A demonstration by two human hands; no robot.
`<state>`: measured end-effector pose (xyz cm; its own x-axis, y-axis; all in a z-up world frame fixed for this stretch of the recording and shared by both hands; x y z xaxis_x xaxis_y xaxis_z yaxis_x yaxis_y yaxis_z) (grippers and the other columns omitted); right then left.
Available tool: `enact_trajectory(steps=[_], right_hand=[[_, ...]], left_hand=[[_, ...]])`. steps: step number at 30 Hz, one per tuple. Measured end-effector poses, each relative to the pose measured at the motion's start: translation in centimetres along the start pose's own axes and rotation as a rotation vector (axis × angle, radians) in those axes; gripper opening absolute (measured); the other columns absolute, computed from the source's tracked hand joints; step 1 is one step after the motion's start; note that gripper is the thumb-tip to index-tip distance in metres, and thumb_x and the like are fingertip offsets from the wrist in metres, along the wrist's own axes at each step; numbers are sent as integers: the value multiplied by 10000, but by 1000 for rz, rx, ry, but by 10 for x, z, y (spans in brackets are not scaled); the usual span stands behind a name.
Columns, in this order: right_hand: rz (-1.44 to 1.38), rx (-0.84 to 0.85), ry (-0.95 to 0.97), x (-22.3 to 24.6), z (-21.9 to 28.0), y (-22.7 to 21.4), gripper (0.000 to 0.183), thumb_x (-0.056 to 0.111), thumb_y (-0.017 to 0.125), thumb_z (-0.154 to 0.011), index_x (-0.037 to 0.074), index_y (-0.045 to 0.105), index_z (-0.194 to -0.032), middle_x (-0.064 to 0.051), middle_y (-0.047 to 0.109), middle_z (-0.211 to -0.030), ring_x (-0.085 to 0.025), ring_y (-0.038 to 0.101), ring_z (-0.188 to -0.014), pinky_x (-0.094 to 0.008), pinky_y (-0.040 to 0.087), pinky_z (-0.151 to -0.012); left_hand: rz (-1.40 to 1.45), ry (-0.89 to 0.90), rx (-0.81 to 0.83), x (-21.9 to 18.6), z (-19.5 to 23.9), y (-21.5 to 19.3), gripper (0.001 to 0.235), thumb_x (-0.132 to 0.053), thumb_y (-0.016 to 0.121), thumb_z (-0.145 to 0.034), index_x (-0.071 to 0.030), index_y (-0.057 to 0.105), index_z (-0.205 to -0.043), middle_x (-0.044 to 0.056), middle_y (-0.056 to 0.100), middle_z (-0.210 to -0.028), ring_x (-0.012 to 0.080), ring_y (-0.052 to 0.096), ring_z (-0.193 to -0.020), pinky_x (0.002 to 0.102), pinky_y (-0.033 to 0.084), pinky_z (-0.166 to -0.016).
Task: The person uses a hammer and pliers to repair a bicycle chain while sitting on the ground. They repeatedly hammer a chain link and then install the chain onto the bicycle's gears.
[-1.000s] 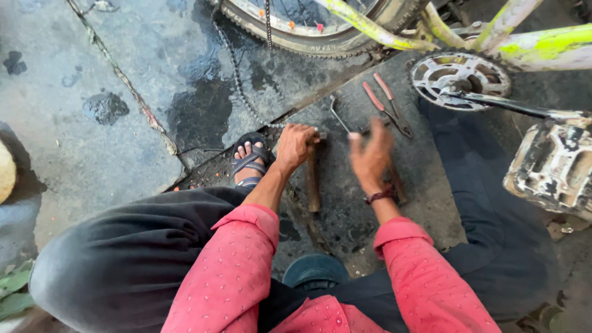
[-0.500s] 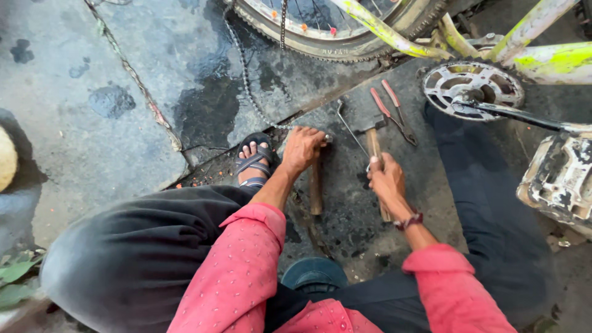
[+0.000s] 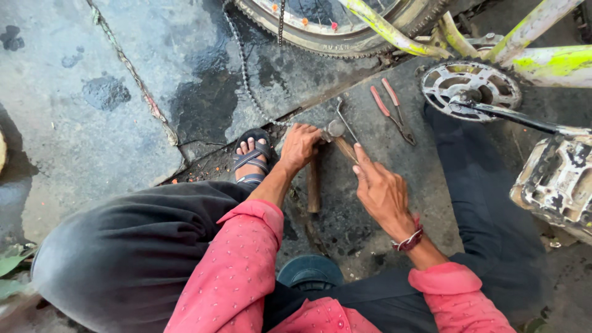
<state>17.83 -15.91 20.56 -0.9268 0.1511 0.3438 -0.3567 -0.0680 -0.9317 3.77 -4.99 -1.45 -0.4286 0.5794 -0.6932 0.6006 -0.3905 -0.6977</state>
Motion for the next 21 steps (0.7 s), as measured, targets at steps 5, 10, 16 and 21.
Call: enact_trajectory(steps=[5, 10, 16, 21], right_hand=[[-89, -38, -7, -6, 5, 0, 465, 230, 596, -1012, 171, 586, -1473, -182, 682, -803, -394, 658, -666, -494, 505, -597], [-51, -53, -23, -2, 1, -4, 451, 218, 624, -993, 166, 620, -1442, -188, 710, -843, -395, 668, -676, -481, 511, -600], [-214, -220, -91, -2, 10, -14, 429, 140, 663, -1007, 96, 614, -1431, -172, 717, -898, -329, 684, -676, -424, 512, -597], [-111, -192, -99, 6, 3, -9, 450, 136, 683, -974, 97, 641, -1420, -180, 717, -872, -347, 669, -658, -436, 508, -587]], left_hand=[[53, 22, -8, 1, 2, 3, 273, -117, 765, -661, -136, 639, -902, 44, 666, -927, 292, 610, -982, 427, 431, -876], [-6, 5, 3, -1, -3, 2, 277, -110, 755, -656, -121, 640, -908, 52, 655, -896, 293, 611, -959, 433, 428, -849], [-2, 13, 14, 1, 0, 6, 251, -120, 760, -679, -123, 618, -887, 44, 647, -901, 287, 612, -973, 426, 430, -866], [2, 23, -2, -3, -1, -2, 302, -115, 751, -629, -117, 631, -906, 58, 636, -879, 297, 603, -937, 434, 424, -851]])
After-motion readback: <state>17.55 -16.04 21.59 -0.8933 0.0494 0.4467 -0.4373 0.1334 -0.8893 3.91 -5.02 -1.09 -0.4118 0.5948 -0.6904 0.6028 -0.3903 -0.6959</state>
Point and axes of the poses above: each hand's wrist, its own z-axis away from the middle knuckle, its own y-axis out of the palm, x = y × z, the point moved 3 cm from there along -z, towards the middle knuckle
